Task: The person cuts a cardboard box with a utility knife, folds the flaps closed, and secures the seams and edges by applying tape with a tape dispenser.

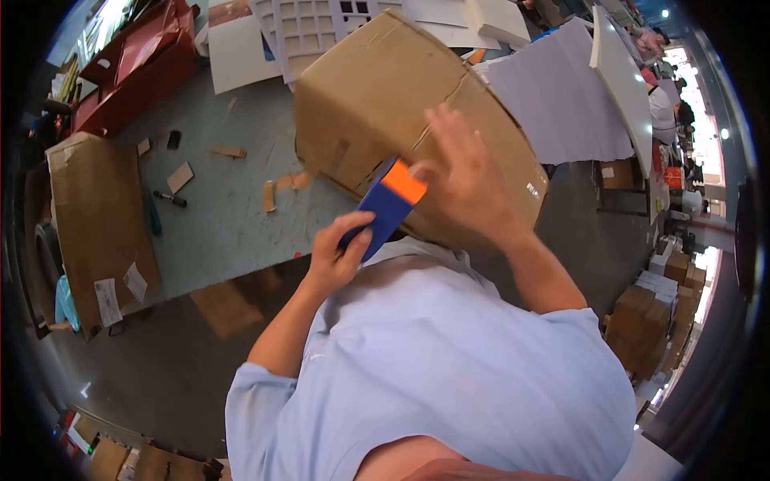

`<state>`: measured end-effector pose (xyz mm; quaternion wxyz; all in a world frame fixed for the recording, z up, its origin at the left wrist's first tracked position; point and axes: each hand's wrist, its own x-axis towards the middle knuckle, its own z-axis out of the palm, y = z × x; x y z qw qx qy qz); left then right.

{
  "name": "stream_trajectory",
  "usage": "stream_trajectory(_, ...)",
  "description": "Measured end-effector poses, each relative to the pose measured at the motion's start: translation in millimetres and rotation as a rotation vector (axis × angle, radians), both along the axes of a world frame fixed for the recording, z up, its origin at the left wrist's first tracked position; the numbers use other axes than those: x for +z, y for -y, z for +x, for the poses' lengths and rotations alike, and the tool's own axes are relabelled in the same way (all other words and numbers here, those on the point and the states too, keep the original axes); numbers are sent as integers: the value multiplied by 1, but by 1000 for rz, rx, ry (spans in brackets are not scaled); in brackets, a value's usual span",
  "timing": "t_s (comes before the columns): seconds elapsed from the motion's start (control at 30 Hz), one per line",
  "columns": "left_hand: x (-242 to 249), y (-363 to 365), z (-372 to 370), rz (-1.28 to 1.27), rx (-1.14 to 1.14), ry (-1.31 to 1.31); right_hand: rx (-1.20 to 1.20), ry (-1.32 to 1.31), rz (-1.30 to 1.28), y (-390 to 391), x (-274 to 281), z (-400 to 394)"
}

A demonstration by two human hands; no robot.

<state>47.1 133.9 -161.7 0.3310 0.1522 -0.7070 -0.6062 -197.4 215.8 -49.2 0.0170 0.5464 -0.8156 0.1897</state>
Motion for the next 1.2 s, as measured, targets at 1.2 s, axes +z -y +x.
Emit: stream_trajectory(1.2,-91,-45,-15,-220,223,532,-201,-2,276,35,-21,-193)
